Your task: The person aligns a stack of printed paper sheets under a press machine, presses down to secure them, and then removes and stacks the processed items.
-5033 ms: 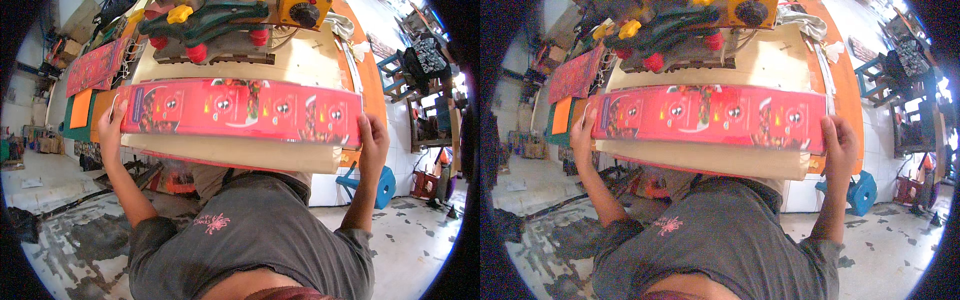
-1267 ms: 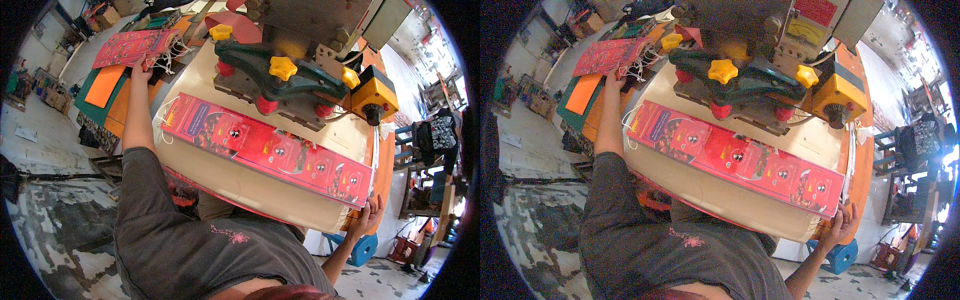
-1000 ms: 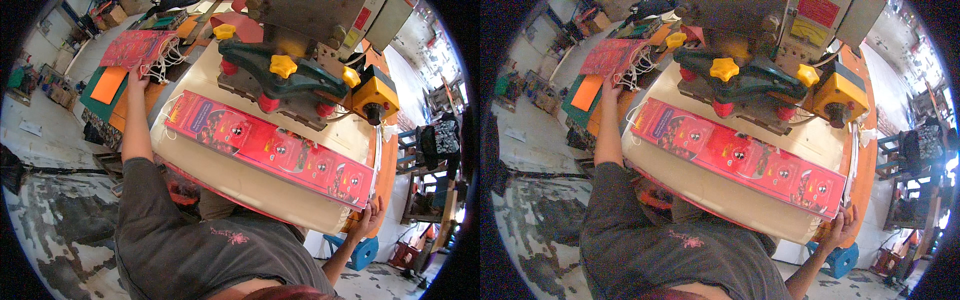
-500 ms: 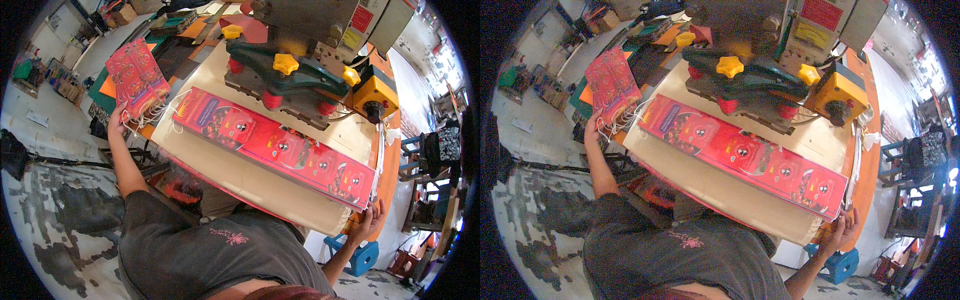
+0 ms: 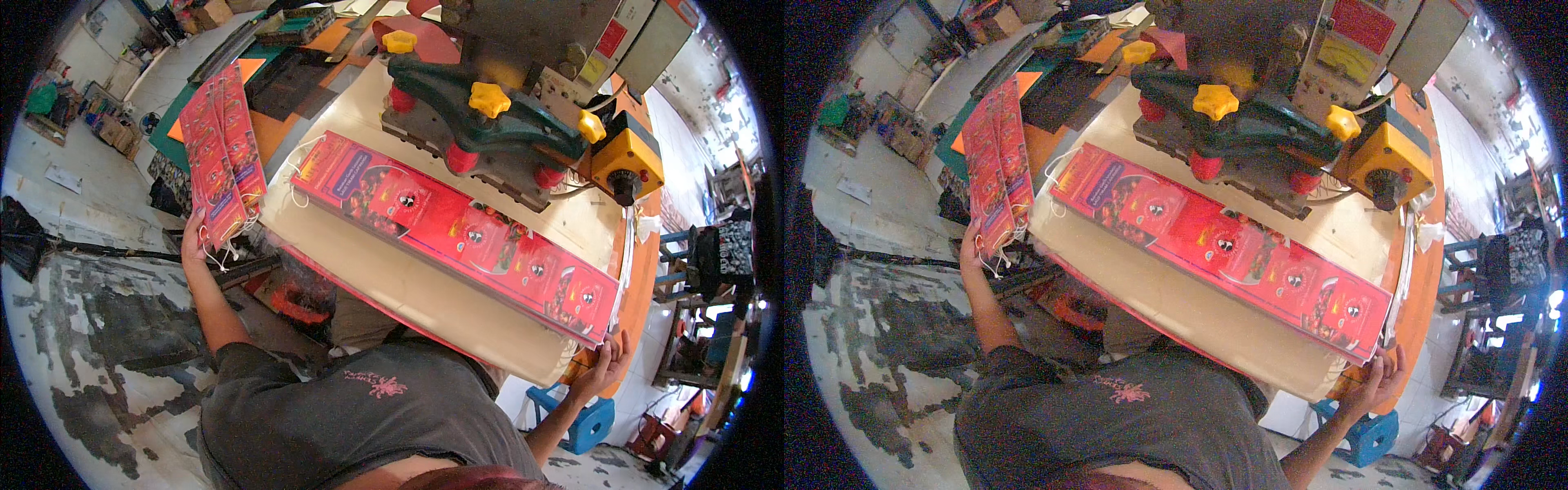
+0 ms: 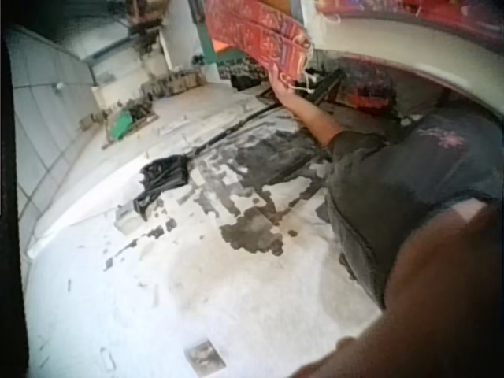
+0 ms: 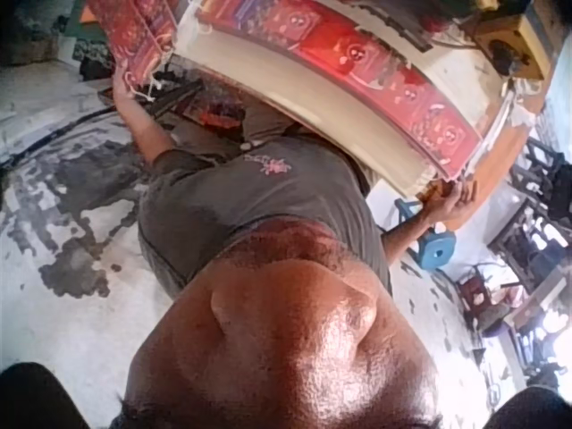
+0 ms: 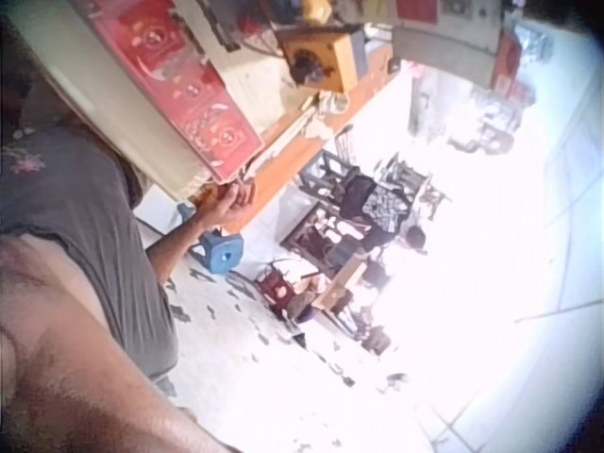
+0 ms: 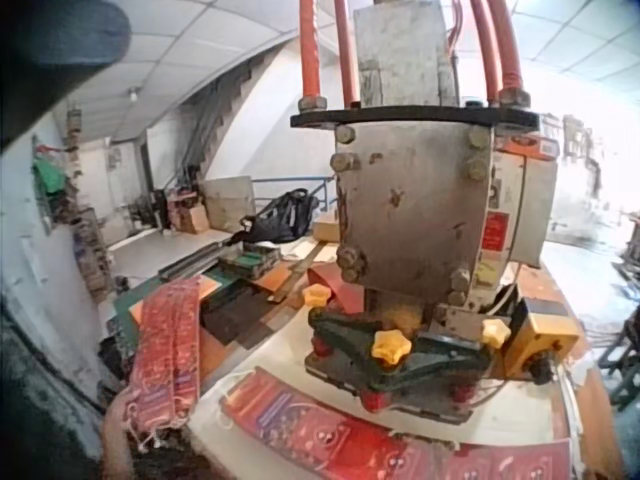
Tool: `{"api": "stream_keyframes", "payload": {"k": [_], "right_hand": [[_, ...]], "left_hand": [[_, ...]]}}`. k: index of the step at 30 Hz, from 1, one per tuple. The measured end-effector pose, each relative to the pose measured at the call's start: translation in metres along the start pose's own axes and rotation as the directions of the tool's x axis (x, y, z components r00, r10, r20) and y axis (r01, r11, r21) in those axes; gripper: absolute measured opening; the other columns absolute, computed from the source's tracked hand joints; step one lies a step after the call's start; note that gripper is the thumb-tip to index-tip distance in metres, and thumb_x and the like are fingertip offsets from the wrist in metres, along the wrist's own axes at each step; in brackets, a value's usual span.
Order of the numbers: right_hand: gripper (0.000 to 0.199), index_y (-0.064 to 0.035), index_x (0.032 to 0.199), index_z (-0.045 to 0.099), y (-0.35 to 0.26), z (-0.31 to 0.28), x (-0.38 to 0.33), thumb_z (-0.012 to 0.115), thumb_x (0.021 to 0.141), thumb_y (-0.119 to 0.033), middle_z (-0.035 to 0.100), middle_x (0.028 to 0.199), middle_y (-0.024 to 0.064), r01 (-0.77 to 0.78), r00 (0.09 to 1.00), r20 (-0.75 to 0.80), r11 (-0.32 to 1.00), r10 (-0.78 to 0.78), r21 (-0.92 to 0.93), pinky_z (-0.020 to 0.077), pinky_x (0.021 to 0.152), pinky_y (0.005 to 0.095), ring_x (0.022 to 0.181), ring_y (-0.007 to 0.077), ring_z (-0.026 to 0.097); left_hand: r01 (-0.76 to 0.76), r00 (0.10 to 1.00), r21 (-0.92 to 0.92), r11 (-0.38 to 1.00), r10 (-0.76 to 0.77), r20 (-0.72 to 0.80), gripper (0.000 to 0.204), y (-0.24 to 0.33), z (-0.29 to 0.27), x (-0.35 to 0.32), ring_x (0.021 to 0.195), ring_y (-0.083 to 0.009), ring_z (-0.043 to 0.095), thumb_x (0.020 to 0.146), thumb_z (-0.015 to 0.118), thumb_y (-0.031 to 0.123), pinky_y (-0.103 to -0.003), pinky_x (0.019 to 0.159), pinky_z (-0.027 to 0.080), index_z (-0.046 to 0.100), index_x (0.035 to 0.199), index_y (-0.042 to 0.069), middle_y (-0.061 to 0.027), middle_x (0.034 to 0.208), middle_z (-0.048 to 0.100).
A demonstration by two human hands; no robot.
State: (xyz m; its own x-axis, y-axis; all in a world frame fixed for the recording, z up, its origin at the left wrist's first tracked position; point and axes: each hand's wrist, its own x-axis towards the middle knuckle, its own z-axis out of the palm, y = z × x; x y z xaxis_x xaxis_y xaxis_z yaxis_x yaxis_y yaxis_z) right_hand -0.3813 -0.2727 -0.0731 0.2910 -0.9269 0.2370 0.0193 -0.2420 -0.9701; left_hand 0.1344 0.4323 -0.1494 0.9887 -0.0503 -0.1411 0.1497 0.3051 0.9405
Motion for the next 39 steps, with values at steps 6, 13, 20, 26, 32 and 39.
{"api": "stream_keyframes", "payload": {"k": [6, 13, 20, 26, 32, 39], "right_hand": [[0.045, 0.0012, 0.144, 0.047, 0.005, 0.001, 0.002, 0.055, 0.101, -0.010, 0.069, 0.106, 0.0091, 0.018, 1.000, 0.007, 1.000, -0.018, 0.020, 0.0510, 0.090, 0.0270, 0.099, 0.0118, 0.063], [0.042, 0.0013, 0.141, 0.050, 0.012, -0.007, 0.005, 0.055, 0.101, -0.009, 0.068, 0.106, 0.0087, -0.007, 1.000, 0.015, 1.000, 0.007, 0.006, 0.0516, 0.089, 0.0265, 0.097, 0.0111, 0.063], [0.041, 0.0016, 0.140, 0.050, 0.006, -0.001, 0.003, 0.055, 0.101, -0.010, 0.069, 0.105, 0.0093, -0.005, 1.000, -0.025, 1.000, 0.006, 0.024, 0.0521, 0.083, 0.0256, 0.092, 0.0111, 0.064], [0.044, 0.0011, 0.140, 0.049, 0.009, -0.010, 0.005, 0.057, 0.100, -0.014, 0.069, 0.104, 0.0099, 0.035, 0.999, -0.043, 0.999, -0.033, 0.035, 0.0500, 0.084, 0.0274, 0.093, 0.0131, 0.064], [0.047, 0.0010, 0.141, 0.048, 0.015, -0.015, 0.007, 0.058, 0.098, -0.015, 0.067, 0.105, 0.0104, 0.047, 0.998, -0.039, 0.997, -0.044, 0.063, 0.0478, 0.087, 0.0268, 0.097, 0.0135, 0.062], [0.040, 0.0027, 0.132, 0.054, 0.006, -0.027, 0.025, 0.059, 0.094, -0.006, 0.061, 0.105, 0.0086, 0.076, 0.938, -0.330, 0.991, -0.109, -0.114, 0.0468, 0.081, 0.0284, 0.090, 0.0133, 0.057]], "left_hand": [[0.069, 0.995, 0.005, 0.998, -0.069, -0.078, 0.061, 0.019, -0.009, 0.021, 0.112, -0.0254, 0.069, 0.097, 0.071, 0.035, -0.040, 0.095, 0.056, 0.052, 0.143, 0.001, -0.0133, 0.131, 0.066], [0.199, 0.979, 0.053, 0.979, -0.195, -0.065, 0.061, 0.020, 0.005, 0.032, 0.107, -0.0262, 0.071, 0.095, 0.074, 0.038, -0.042, 0.091, 0.059, 0.055, 0.140, 0.001, -0.0140, 0.126, 0.069], [0.122, 0.992, -0.068, 0.990, -0.121, 0.018, 0.058, 0.028, 0.010, 0.019, 0.108, -0.0287, 0.070, 0.097, 0.071, 0.032, -0.042, 0.097, 0.057, 0.053, 0.140, -0.001, -0.0164, 0.127, 0.068], [0.133, 0.975, -0.058, 0.989, -0.141, -0.169, 0.060, 0.022, 0.030, -0.017, 0.108, -0.0315, 0.069, 0.101, 0.062, 0.042, -0.045, 0.089, 0.058, 0.050, 0.144, 0.001, -0.0180, 0.130, 0.065], [0.026, 0.971, -0.174, 0.984, -0.067, -0.231, 0.057, 0.006, 0.077, -0.065, 0.108, -0.0349, 0.067, 0.103, 0.057, 0.039, -0.050, 0.093, 0.057, 0.048, 0.145, 0.003, -0.0162, 0.133, 0.062], [0.053, 0.994, -0.481, 0.875, -0.091, -0.056, 0.052, -0.038, 0.029, -0.079, 0.117, -0.0327, 0.063, 0.101, 0.063, 0.031, -0.049, 0.101, 0.053, 0.051, 0.141, 0.001, -0.0153, 0.133, 0.062]]}}
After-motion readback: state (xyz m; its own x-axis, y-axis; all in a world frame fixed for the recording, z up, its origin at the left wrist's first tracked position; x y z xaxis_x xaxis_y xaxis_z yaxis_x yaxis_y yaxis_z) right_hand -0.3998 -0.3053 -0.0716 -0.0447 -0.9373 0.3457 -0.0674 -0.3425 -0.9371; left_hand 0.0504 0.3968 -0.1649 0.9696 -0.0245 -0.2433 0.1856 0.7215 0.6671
